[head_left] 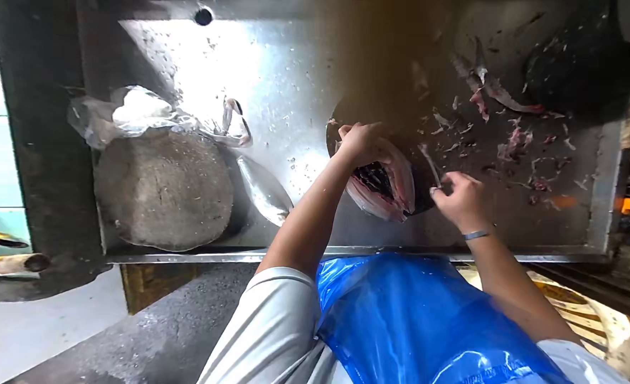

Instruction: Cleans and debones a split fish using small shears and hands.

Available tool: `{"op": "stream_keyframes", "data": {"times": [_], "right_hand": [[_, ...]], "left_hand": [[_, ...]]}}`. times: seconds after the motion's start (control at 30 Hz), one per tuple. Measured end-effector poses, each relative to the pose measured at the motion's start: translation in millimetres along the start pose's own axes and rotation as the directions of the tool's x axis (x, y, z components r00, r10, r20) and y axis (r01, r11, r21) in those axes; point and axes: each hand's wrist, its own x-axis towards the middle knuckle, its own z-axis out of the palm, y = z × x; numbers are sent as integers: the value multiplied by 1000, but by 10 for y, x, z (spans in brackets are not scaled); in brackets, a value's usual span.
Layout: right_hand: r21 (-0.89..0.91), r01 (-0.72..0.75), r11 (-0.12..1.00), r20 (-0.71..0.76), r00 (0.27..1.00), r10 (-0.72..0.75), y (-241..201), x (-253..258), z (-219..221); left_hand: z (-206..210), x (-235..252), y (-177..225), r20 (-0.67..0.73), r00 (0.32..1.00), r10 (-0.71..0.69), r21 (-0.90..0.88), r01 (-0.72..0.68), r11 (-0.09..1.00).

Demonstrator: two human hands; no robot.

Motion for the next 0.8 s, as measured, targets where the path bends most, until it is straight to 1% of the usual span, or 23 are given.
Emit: {"op": "stream_keyframes", "data": {"times": [0.03,0.07,0.13,0.17,0.27,0.37,0.4,0.43,0.47,0.5,0.53,0.57,0.6,0.63,0.7,0.73,0.8], "right_hand": [[-7,32,999,45,998,-32,-180,6,43],[-53,50,997,105,994,-45,-346,47,90],[-145,85,986,180,982,-59,-534,171,153],[-158,98,983,187,980,-67,-562,182,119],[-134,114,984,118,988,-99,-539,125,-55],[-178,88,980,198,979,-52,-568,197,-67],[-161,95,982,164,984,-68,-520,231,-90],[-123,120,985,76,991,-111,-405,269,-133],[-124,148,981,-27,988,-152,-198,305,-137],[-162,115,980,-75,989,-129,53,314,-117],[-180,31,983,-60,997,-42,268,288,-107],[-169,-31,985,-58,998,21,399,251,-102],[-161,-35,986,-86,996,21,412,204,-85],[-141,5,990,-103,994,-20,307,137,-66],[-138,105,985,-49,992,-113,-66,-52,10],[-152,143,978,-6,989,-145,-272,-15,63],[-227,171,959,83,984,-156,-588,130,222]], "left_hand": [[12,-23,-1,12,1000,-2,5,2,1000],[17,-42,14,22,1000,-3,12,3,1000],[1,-38,31,15,1000,14,25,-14,1000],[7,-45,33,12,1000,17,25,-17,1000],[26,-12,-28,-7,1000,26,5,-26,1000],[36,-7,-45,24,999,45,1,-45,999],[-5,-21,-52,48,997,66,-5,-66,998],[-82,-21,-96,65,994,92,-18,-91,996],[-138,-31,-156,68,992,107,-21,-106,994],[-144,-52,-236,50,992,120,-7,-120,993],[-134,-75,-305,20,991,129,2,-129,992],[-171,-89,-349,-6,993,119,-4,-119,993],[-261,-92,-382,-24,995,94,-8,-94,995],[-323,-103,-422,-36,997,69,-19,-70,997],[-288,-194,-478,-26,999,46,-48,-48,998],[-315,-187,-483,-31,998,51,-45,-52,998],[-323,-206,-438,-35,999,22,-27,-22,999]]}}
